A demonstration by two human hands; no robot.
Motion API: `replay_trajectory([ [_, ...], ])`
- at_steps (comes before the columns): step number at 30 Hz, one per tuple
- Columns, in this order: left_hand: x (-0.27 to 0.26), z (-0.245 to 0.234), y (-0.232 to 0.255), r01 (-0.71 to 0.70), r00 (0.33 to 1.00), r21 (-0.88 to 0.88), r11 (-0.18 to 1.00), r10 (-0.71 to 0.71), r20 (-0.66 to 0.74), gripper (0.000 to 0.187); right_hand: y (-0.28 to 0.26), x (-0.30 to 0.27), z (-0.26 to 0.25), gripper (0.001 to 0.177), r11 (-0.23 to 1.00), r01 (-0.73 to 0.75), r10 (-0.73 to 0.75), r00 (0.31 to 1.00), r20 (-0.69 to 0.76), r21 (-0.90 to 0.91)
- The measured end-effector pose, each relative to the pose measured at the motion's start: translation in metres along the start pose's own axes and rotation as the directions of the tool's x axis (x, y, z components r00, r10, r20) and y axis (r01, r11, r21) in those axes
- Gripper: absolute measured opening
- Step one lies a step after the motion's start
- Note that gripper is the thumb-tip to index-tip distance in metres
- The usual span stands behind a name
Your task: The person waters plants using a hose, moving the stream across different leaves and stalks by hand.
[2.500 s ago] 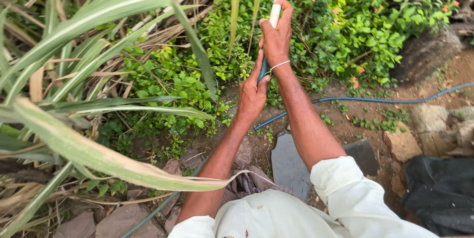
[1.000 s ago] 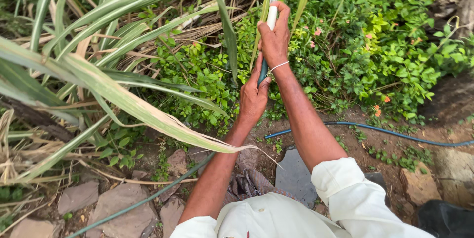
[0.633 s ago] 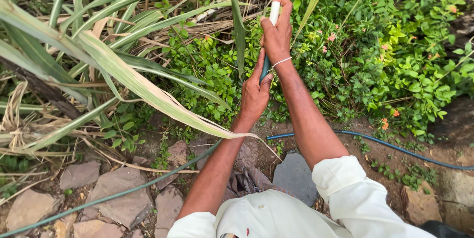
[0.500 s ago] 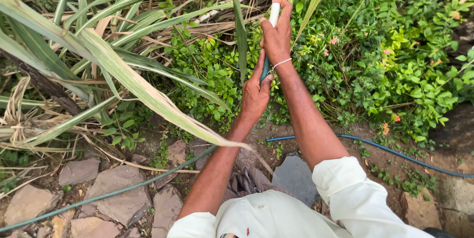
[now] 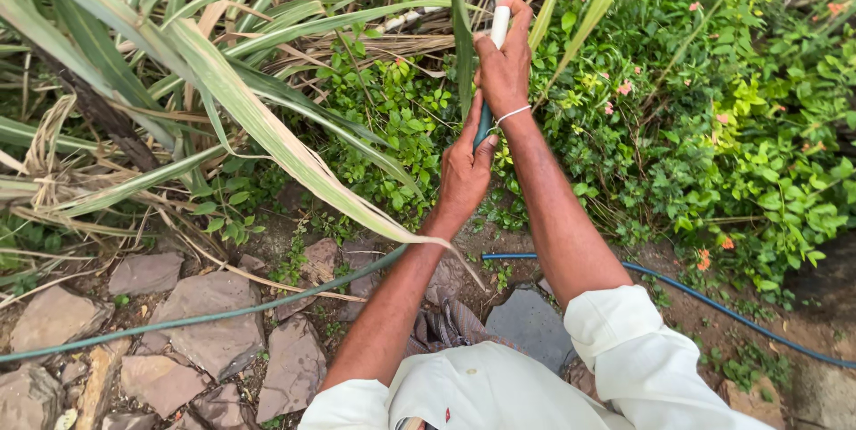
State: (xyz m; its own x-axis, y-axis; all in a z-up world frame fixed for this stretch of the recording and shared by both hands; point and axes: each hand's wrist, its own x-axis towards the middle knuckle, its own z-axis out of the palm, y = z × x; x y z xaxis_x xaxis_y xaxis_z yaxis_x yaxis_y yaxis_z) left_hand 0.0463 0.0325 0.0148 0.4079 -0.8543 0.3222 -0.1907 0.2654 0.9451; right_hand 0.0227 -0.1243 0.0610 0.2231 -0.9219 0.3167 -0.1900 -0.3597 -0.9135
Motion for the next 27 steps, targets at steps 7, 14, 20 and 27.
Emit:
replay_trajectory([
  [7, 0.003, -0.002, -0.001, 0.023, 1.000, 0.022, 0.999, -0.023, 0.007, 0.068, -0.003, 0.005, 0.005, 0.053, 1.000, -0.023, 0.023, 1.000, 0.021, 0.013],
  [14, 0.004, -0.001, -0.005, -0.015, 1.000, -0.004, 1.000, 0.015, -0.008, 0.066, -0.002, 0.006, 0.005, 0.052, 1.000, -0.002, 0.002, 0.999, 0.039, 0.011],
  [20, 0.003, -0.002, -0.009, 0.006, 1.000, 0.030, 1.000, -0.006, -0.012, 0.069, 0.003, 0.004, 0.008, 0.051, 1.000, 0.001, -0.002, 0.999, 0.044, 0.025],
  [27, 0.005, -0.002, -0.011, -0.065, 0.998, 0.009, 0.998, 0.065, -0.020, 0.067, 0.011, 0.008, 0.008, 0.050, 1.000, -0.024, 0.024, 0.999, 0.038, -0.015],
])
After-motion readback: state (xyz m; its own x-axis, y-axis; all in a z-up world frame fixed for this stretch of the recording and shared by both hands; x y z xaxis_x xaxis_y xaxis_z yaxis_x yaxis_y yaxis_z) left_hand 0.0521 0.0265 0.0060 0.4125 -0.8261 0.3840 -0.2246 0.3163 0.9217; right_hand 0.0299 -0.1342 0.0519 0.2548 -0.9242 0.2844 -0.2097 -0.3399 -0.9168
